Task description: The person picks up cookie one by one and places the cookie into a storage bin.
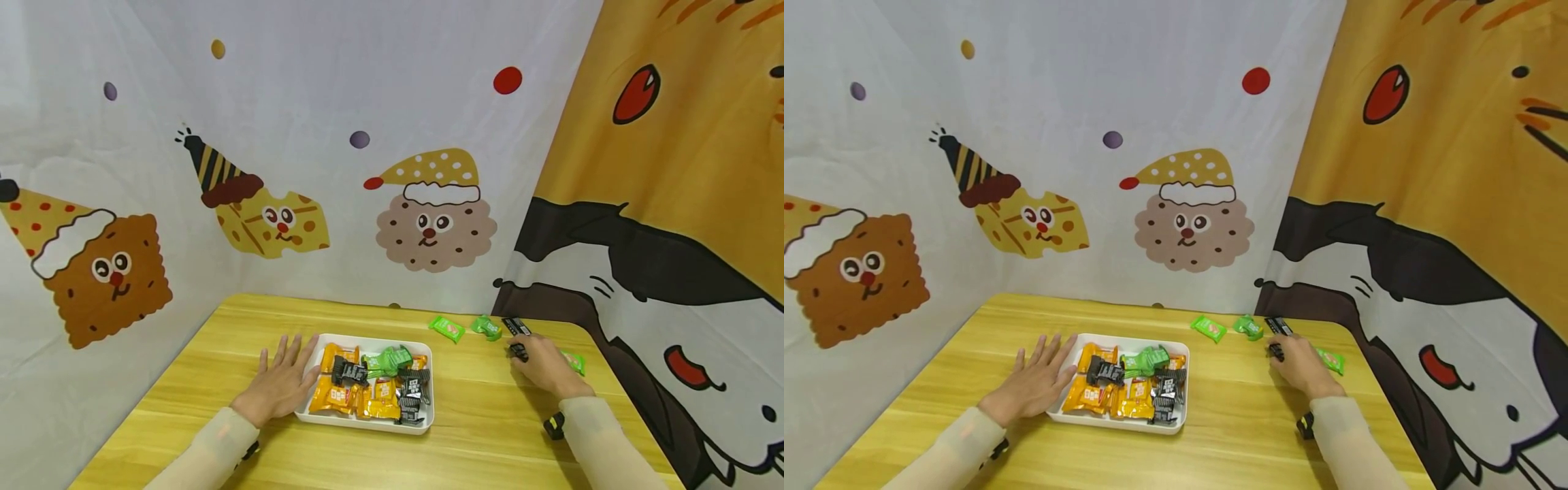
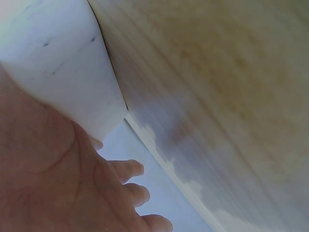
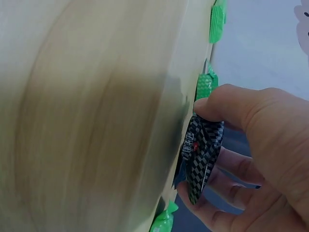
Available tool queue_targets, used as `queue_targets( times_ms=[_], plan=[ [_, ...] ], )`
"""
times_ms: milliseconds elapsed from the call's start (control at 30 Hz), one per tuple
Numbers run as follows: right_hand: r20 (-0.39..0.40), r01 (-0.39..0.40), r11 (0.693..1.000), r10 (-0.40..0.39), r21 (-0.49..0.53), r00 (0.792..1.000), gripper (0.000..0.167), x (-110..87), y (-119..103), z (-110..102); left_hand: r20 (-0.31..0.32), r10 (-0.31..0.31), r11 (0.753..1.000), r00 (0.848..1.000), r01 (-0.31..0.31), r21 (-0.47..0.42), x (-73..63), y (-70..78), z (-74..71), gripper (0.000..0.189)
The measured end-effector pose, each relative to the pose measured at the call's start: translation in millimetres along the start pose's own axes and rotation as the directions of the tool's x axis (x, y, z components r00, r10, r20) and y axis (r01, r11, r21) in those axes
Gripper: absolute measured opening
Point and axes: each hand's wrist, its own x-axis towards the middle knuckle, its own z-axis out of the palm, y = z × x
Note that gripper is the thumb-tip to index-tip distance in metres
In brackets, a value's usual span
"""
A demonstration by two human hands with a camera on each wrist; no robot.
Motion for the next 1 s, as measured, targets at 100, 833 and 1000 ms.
queue_targets(
  times_ms=[100, 833, 1000],
  plan=[
    [-0.006, 0.013, 1.0, -0.014, -0.001, 1.0, 0.042, 1.2, -4, 1, 0.0, 0.002, 1.0, 1.0, -0.002, 0.005, -0.2, 1.5, -0.9, 0.075],
    [-0.06, 0.191, 0.982, -0.191, -0.01, 0.98, 0.038, 12.4, -87, -13, 0.003, 0.004, 1.0, 1.0, -0.004, 0.006, -0.1, 2.5, -1.5, 0.075],
    [-0.071, 0.271, 0.961, -0.275, -0.053, 0.959, 0.038, 16.9, -108, -13, -0.004, 0.0, 1.0, 1.0, 0.0, -0.009, 0.1, 0.8, 0.1, 0.075]
  ],
)
